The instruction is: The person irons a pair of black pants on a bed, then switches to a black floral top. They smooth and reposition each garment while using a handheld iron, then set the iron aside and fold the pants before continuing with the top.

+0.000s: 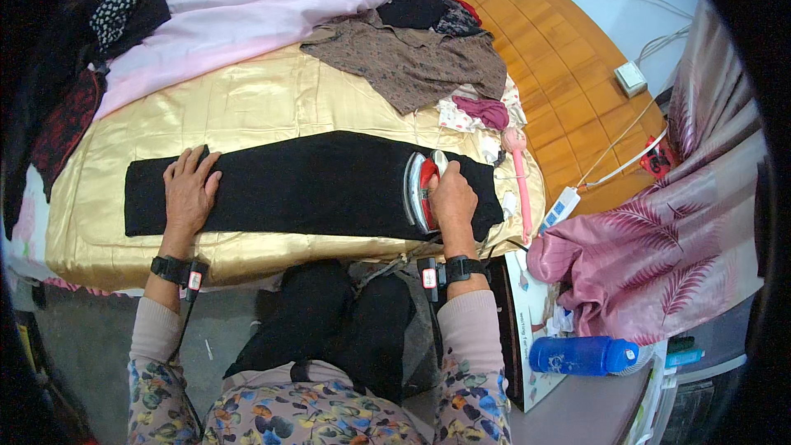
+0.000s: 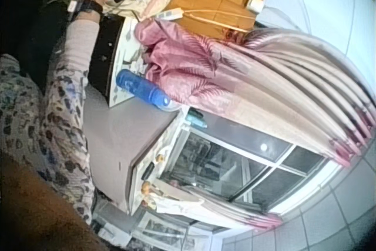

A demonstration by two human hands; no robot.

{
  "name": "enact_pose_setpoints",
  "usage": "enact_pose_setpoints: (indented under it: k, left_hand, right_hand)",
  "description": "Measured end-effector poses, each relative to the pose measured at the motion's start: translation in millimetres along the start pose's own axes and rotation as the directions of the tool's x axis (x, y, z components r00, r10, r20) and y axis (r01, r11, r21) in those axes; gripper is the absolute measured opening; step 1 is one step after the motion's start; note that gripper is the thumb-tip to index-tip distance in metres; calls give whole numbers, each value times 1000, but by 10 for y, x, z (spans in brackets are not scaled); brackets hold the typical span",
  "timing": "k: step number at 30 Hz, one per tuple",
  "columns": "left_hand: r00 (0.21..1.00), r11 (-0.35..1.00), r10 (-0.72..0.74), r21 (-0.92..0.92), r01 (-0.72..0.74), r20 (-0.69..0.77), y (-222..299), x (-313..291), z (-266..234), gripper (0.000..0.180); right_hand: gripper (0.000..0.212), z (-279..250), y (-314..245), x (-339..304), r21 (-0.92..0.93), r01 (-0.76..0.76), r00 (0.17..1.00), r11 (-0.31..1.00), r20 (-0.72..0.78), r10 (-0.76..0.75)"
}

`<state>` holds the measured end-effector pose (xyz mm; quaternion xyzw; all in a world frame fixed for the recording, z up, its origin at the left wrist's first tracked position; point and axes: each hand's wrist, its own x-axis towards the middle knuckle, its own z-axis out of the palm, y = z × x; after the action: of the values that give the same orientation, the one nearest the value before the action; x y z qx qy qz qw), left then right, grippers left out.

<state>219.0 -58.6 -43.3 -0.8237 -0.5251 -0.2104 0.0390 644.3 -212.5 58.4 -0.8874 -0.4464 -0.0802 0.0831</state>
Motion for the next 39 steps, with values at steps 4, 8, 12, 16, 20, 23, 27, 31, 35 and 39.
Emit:
enact_pose_setpoints:
  k: [4,8,12,16,20,23,27,31,35,39]
  left_hand:
    - [1000,1000,3,-2,-3,1,-13,1,-4,40]
    - [1000,1000,-4,12,4,-10,-3,6,6,39]
    - [1000,1000,6,-2,-6,-20,4,14,11,38]
    - [1000,1000,-5,-4,5,-16,20,9,-5,39]
    - [1000,1000,-20,14,20,-10,37,1,-17,39]
    - [1000,1000,-14,-12,14,-14,30,-7,-19,39]
    - [999,1000,2,-23,-2,-33,19,-7,-11,39]
    - [1000,999,-10,-44,9,-25,20,-7,-19,38]
    - [999,999,-4,-51,2,-41,29,-7,-36,38]
    - [998,999,9,-49,-12,-68,37,-9,-38,37]
  right_hand:
    - [31,25,78,49,-21,4,1000,1000,-22,-5]
    - [32,59,121,98,-29,-17,1000,999,-27,16]
    - [32,87,132,142,-10,-16,999,1000,-32,15]
    - [32,84,72,115,36,-8,999,999,-32,9]
    - [31,49,35,-38,68,1,1000,998,-4,-1]
    - [32,17,85,-209,50,33,999,998,13,-33]
    - [32,-23,195,-334,11,31,1000,999,5,-31]
    - [32,-36,243,-305,-7,-1,1000,1000,-2,1]
    - [31,-1,255,-202,-4,-32,999,999,-34,32]
    - [30,44,284,-80,-1,-18,998,1000,-63,18]
